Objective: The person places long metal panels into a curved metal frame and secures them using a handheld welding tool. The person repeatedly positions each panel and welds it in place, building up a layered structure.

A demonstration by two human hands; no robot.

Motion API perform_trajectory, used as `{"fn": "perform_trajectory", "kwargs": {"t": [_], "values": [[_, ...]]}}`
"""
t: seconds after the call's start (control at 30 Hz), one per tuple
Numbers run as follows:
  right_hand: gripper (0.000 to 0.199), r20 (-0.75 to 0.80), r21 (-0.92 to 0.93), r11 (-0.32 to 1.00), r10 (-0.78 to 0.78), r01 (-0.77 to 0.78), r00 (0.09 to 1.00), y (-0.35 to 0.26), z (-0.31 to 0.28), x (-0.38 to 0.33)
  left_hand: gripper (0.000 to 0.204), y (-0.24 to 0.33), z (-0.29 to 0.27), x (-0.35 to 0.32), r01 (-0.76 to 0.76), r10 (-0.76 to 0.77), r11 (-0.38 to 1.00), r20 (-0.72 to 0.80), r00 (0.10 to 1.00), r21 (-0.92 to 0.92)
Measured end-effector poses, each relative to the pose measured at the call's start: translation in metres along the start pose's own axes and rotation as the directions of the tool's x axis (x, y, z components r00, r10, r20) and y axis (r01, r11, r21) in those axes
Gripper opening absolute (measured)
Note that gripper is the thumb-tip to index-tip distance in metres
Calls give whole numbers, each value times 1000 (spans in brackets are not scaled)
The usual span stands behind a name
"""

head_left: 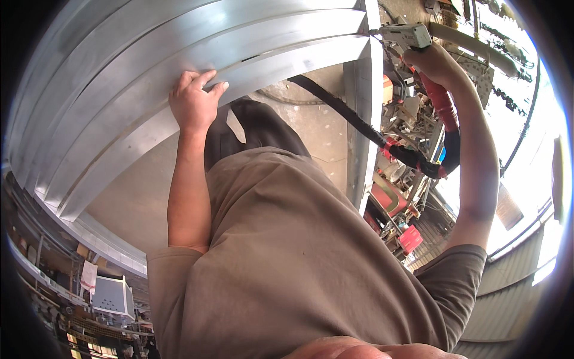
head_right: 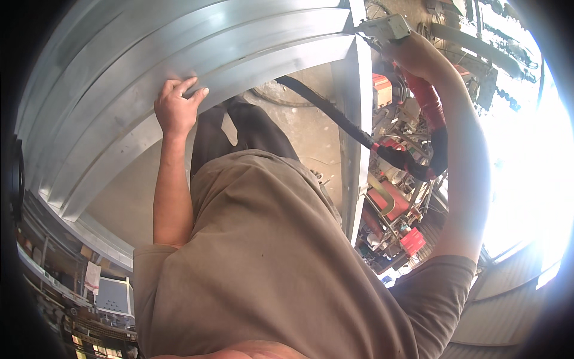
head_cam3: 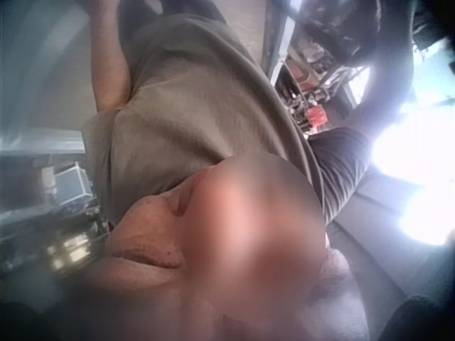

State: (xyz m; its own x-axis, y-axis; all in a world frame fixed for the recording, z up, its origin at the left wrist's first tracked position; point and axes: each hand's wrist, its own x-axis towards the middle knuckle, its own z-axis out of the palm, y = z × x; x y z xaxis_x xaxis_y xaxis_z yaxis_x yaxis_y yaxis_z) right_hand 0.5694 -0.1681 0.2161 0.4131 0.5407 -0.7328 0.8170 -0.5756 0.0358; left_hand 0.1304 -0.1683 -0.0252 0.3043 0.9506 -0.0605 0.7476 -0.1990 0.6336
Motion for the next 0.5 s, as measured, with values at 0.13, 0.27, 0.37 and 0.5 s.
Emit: {"fn": "perform_trajectory", "kwargs": {"t": [0.13, 0.27, 0.37, 0.5], "values": [[32, 37, -16, 999, 38, -37, 999, -9, -2, 17, 34, 1, -1, 1, 19, -19, 1000, 13, 1000, -3], [33, 72, -36, 999, 40, -37, 997, -18, -2, 26, 34, 1, -1, 0, 40, -40, 999, 19, 999, 9], [34, 85, -14, 999, 36, -35, 996, -23, -1, 29, 34, 0, 0, -1, 40, -40, 999, 15, 999, 3], [34, 106, -62, 996, 70, -64, 992, -28, -1, 36, 36, -1, -1, -1, 14, -14, 999, 14, 1000, 30]]}}
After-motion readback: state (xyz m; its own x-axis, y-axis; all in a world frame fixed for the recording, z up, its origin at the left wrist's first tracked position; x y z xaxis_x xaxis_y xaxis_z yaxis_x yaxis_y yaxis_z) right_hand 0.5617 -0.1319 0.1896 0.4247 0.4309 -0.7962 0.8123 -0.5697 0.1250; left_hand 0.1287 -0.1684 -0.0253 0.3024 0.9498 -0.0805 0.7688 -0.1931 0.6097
